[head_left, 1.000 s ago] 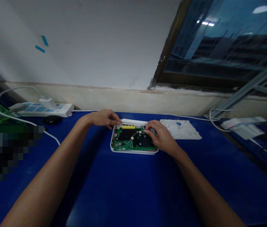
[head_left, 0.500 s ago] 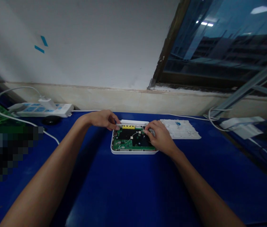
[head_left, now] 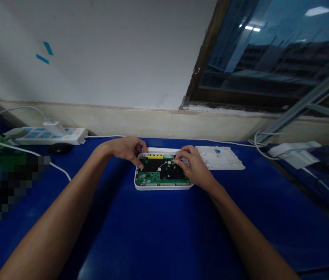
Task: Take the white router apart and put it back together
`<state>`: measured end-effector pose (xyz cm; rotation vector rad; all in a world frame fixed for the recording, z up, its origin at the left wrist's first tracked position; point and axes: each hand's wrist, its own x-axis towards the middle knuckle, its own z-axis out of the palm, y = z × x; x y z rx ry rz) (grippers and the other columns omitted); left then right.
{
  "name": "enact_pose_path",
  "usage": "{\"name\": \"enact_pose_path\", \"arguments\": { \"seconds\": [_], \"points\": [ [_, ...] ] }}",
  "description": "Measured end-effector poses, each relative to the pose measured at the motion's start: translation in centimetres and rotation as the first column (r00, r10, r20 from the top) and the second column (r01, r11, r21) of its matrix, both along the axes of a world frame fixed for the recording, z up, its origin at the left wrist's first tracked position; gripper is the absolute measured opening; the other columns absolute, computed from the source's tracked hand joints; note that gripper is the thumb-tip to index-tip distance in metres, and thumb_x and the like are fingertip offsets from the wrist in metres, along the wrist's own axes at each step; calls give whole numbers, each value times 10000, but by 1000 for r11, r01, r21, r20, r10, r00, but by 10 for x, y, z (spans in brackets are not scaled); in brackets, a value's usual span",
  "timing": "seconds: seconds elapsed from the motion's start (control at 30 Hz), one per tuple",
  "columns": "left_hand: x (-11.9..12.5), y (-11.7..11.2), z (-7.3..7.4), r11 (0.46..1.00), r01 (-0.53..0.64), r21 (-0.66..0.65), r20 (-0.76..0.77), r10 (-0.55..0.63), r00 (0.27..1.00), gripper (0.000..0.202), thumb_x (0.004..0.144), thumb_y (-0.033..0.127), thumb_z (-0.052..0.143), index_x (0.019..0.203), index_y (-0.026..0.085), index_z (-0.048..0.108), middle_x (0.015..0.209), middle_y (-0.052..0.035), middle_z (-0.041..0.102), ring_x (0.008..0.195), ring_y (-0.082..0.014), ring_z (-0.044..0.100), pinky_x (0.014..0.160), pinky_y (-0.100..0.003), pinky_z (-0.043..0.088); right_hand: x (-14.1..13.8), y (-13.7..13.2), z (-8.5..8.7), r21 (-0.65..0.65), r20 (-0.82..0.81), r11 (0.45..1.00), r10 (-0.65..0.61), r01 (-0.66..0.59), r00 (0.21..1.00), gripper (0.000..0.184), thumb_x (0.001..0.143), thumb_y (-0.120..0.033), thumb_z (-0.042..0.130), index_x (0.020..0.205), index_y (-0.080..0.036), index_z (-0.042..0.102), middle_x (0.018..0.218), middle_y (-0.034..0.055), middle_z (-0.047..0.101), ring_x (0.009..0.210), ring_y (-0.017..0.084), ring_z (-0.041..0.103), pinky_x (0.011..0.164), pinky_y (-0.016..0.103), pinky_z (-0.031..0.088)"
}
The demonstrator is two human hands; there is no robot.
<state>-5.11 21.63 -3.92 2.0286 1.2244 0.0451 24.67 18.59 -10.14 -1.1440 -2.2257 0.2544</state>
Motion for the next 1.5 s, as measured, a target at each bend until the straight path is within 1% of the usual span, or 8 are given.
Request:
{"name": "enact_pose_path", "arguments": {
  "seconds": [0.13, 0.33, 0.6, 0.73, 0.9, 1.03, 1.33, 1.5],
  "points": [
    [2, -1, 1, 1000, 0, 8, -19, 1, 1000, 602, 567, 448, 873, 1057, 169, 664, 886, -45, 720, 803, -230, 673, 695, -303, 468, 0, 2, -4, -25, -32, 1000, 11, -12, 999, 28, 932, -220, 625, 910, -215, 642, 1237, 108, 573, 1189, 273, 533, 1033, 464, 422],
    [1, -2, 1, 1000, -1, -20, -5, 1, 1000, 587, 573, 422, 867, 1062, 180, 651, 878, -29, 715, 808, -220, 676, 688, -286, 471, -1, -1, 4, 40, 49, 999, 19, -21, 999, 51, 944, -207, 589, 906, -225, 619, 1033, 79, 636, 1040, 269, 560, 938, 451, 457],
    [1, -2, 0, 1000, 6, -9, -7, -6, 1000, 568, 589, 383, 839, 1073, 162, 641, 863, -40, 709, 788, -226, 673, 674, -295, 474, -5, -4, 2, 22, 74, 999, -31, 30, 997, 55, 955, -214, 587, 927, -204, 634, 1198, 113, 591, 1114, 276, 546, 991, 462, 453],
    [1, -2, 0, 1000, 6, -12, 1, -6, 1000, 565, 599, 376, 822, 1089, 167, 631, 884, -41, 711, 803, -227, 668, 684, -299, 474, -5, -2, -3, -25, 32, 995, -96, 97, 995, 46, 929, -238, 639, 911, -207, 668, 1106, 108, 580, 1043, 266, 569, 955, 455, 476],
    [1, -1, 0, 1000, -4, -25, -3, 4, 1000, 578, 588, 380, 819, 1092, 170, 628, 904, -45, 711, 817, -233, 668, 689, -303, 480, 1, 2, 2, -68, -4, 998, -11, 11, 1000, 43, 907, -236, 672, 947, -228, 685, 1053, 68, 616, 1024, 229, 608, 943, 395, 472],
    [4, -2, 1, 1000, -16, -16, -12, 16, 1000, 577, 575, 352, 814, 1086, 169, 620, 887, -38, 710, 806, -225, 668, 677, -294, 474, 3, 2, 5, -66, -9, 996, -57, 56, 998, 45, 881, -223, 685, 918, -236, 663, 969, 45, 636, 947, 222, 612, 844, 353, 464],
    [12, -4, 5, 998, -16, 65, -150, 25, 988, 550, 579, 334, 809, 1076, 187, 627, 836, -16, 701, 766, -209, 655, 649, -282, 439, -1, 1, 2, -32, -30, 991, -127, 126, 991, 81, 856, -229, 690, 876, -231, 611, 904, 39, 640, 838, 215, 592, 758, 341, 442],
    [16, -8, 14, 986, 6, 168, -296, 45, 954, 582, 612, 382, 824, 1142, 215, 651, 1007, -57, 687, 864, -239, 645, 715, -304, 448, 3, 4, 6, -57, -112, 998, -47, 41, 993, 113, 857, -254, 707, 948, -227, 646, 997, 59, 670, 916, 219, 619, 780, 349, 493]
  ]
}}
